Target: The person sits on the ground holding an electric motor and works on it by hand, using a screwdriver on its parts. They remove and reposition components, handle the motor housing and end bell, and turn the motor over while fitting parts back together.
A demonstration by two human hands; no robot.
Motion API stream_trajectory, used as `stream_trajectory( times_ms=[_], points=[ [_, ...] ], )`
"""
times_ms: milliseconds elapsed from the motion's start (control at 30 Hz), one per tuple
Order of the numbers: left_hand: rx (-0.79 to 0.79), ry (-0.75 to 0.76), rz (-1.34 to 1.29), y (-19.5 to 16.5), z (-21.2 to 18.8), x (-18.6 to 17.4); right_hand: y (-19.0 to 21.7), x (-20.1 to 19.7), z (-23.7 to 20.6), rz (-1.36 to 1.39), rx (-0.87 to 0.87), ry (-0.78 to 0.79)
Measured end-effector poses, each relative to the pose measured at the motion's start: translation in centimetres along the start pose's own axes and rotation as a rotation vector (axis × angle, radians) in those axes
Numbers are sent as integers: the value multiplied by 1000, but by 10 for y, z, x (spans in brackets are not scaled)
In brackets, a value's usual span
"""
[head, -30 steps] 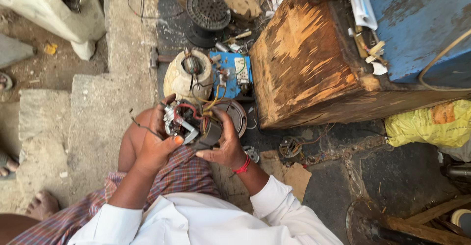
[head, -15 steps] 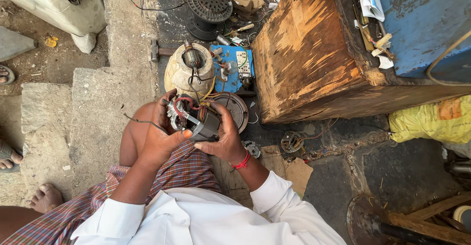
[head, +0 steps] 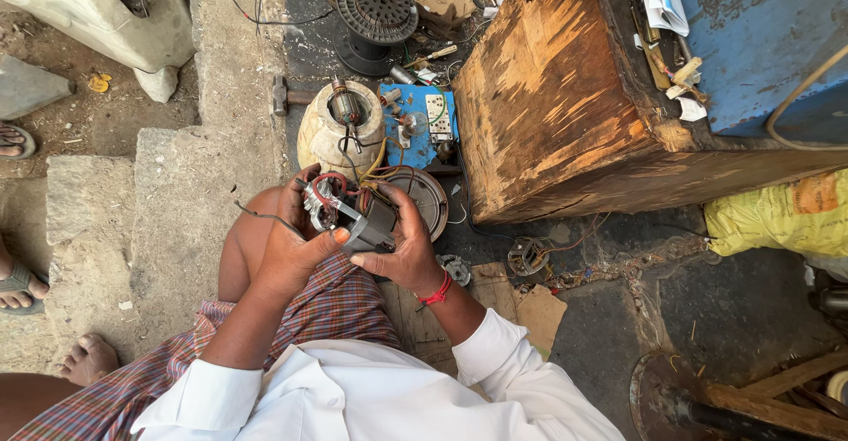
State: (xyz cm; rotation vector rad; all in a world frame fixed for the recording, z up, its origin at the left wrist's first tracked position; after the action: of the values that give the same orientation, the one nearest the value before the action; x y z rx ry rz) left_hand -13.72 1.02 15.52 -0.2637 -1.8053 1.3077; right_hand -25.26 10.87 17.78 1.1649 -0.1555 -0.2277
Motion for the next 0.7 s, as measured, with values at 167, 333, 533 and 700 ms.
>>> stream_trajectory(
  times_ms=[167,333,533,700],
  points=[
    [-55,20,6,3,2,0,-4,-2,-4,-36,17,-2],
    [-105,4,-67,9,1,-3,-5,-1,-7,-107,-15,3],
    [-160,-38,-85,7,1,-6,-7,5,-10,0,-37,-27],
    [-132,-36,-59,-13,-3,-1,-2,11,-7,72,-96,-62]
  ],
)
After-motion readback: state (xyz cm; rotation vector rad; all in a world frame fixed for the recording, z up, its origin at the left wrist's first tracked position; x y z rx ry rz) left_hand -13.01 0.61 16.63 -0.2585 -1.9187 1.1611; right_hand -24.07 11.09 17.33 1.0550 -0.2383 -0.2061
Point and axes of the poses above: each hand's wrist, its own z-axis towards the middle knuckle, its own x-axis out of the palm, y = z × x, the point moved 10 cm from there along z, towards the middle knuckle, and after that the axes turned 10 degrees about -x, right-handed, at the moved point
